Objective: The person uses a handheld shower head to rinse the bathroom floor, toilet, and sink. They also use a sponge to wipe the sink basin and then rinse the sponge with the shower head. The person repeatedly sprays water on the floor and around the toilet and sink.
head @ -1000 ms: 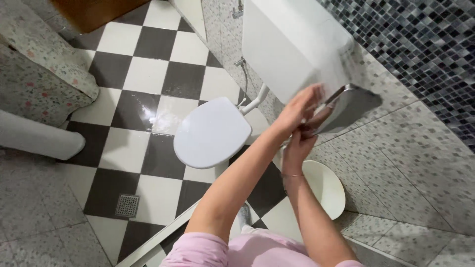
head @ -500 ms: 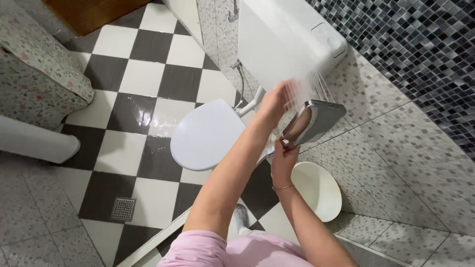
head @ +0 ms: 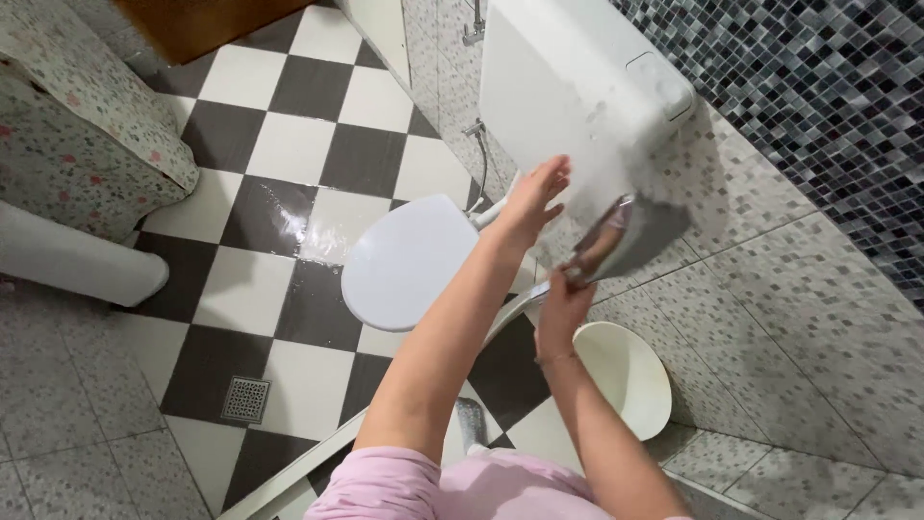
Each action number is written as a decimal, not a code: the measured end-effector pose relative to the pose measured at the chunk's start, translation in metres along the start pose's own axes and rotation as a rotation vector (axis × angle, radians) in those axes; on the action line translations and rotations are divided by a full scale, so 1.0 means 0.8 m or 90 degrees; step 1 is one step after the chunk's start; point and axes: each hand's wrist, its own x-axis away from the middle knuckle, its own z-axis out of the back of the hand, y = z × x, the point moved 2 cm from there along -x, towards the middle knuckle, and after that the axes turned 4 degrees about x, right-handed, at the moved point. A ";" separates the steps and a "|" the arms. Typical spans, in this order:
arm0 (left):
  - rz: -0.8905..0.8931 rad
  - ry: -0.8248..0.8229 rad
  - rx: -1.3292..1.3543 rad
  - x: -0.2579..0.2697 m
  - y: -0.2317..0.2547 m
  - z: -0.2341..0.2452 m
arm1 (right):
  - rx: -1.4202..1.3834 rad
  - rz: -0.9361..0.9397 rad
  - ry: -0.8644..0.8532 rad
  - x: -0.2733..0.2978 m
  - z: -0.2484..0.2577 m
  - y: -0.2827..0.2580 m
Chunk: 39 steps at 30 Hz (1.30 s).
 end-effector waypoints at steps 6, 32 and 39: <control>0.069 0.091 -0.040 0.024 -0.029 0.043 | 0.035 0.073 0.004 -0.062 0.019 0.001; 0.310 0.261 -0.484 0.207 -0.415 0.355 | 0.278 -0.458 -0.165 0.035 0.082 0.269; 0.227 0.373 -0.321 0.256 -0.396 0.390 | 0.373 -0.420 -0.187 0.061 0.064 0.301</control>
